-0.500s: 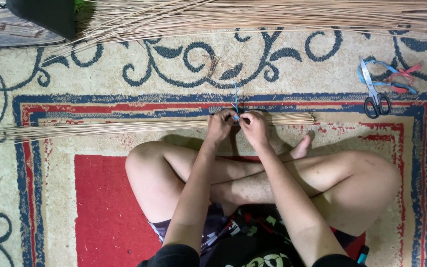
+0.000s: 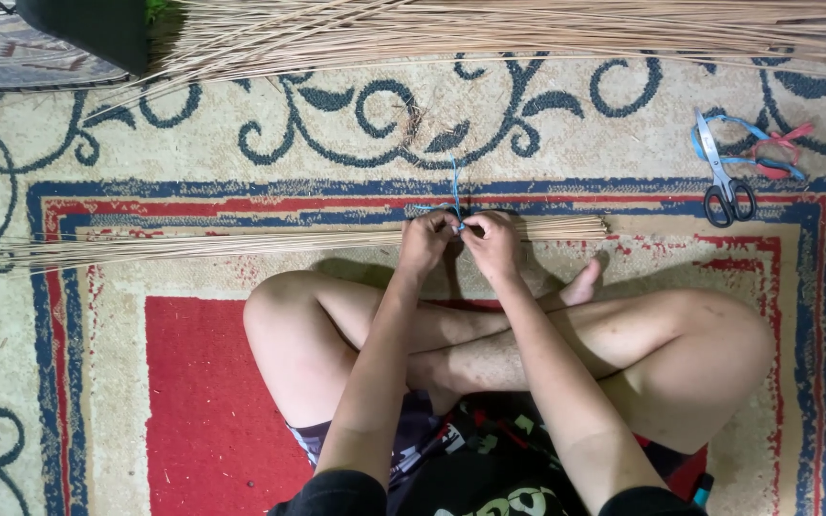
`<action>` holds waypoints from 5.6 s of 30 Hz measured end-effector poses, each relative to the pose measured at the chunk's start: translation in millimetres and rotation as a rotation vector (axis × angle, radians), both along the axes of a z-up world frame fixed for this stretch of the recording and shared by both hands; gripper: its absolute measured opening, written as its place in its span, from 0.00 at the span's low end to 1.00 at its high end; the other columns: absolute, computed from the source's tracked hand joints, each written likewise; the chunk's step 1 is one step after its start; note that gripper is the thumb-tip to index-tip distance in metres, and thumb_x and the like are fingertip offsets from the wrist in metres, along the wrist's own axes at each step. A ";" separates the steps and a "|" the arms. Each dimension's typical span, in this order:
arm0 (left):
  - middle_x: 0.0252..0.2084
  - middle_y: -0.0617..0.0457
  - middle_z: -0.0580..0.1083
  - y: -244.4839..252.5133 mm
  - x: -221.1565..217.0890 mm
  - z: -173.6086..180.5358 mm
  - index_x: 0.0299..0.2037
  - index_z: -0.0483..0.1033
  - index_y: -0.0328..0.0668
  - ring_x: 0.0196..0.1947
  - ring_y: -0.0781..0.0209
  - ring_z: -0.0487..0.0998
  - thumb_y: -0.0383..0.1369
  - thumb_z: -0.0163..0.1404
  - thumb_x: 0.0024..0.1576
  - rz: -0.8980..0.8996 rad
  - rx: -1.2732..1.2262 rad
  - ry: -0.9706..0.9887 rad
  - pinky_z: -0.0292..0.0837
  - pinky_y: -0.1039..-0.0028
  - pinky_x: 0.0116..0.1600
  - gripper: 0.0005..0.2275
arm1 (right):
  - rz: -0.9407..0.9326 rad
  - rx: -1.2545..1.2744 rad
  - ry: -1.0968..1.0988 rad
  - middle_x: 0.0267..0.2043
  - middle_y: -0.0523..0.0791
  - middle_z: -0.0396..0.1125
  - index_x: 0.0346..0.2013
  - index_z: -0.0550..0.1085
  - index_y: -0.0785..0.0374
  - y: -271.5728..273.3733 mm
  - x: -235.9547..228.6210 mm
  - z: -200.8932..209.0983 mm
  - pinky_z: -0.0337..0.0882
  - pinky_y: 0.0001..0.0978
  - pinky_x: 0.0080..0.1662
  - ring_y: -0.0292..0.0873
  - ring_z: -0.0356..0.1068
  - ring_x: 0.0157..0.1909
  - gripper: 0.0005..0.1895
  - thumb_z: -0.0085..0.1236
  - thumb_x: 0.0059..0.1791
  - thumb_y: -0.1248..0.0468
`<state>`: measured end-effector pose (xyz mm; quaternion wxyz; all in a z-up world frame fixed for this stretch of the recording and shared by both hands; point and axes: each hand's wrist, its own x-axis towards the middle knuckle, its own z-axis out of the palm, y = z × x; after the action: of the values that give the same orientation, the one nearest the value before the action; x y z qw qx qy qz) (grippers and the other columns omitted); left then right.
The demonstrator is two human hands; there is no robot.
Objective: The person is bundling a group of thin wooden sticks together by wrapping a blue plastic string around them multiple times and tying a knot.
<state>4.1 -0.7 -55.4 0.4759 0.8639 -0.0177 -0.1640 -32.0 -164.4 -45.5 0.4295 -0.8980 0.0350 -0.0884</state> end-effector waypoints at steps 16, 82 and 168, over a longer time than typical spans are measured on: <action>0.37 0.69 0.82 -2.4 2.4 42.9 0.36 0.81 0.68 0.50 0.61 0.80 0.40 0.53 0.58 -0.029 0.139 0.077 0.55 0.68 0.62 0.03 | 0.026 -0.013 -0.045 0.35 0.46 0.76 0.34 0.82 0.58 2.2 0.7 8.8 0.74 0.40 0.51 0.51 0.73 0.46 0.05 0.65 0.44 0.64; 0.41 0.60 0.82 -3.7 8.9 21.1 0.40 0.82 0.66 0.55 0.52 0.79 0.44 0.55 0.58 0.071 0.075 0.201 0.57 0.61 0.71 0.05 | 0.007 0.028 0.290 0.43 0.48 0.77 0.42 0.79 0.52 7.9 5.9 37.8 0.74 0.47 0.52 0.52 0.75 0.52 0.10 0.59 0.52 0.53; 0.45 0.55 0.82 -4.2 21.3 52.3 0.42 0.83 0.58 0.57 0.53 0.79 0.44 0.52 0.54 -0.038 0.213 0.260 0.61 0.61 0.70 0.10 | -0.194 -0.458 -0.080 0.27 0.30 0.68 0.28 0.76 0.39 25.5 -13.5 50.3 0.63 0.36 0.52 0.39 0.69 0.40 0.10 0.73 0.40 0.53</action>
<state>25.4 -4.9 -3.1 0.3768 0.8805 0.0451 -0.2841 -45.4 -138.9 4.8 0.2052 -0.9602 0.0829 -0.1703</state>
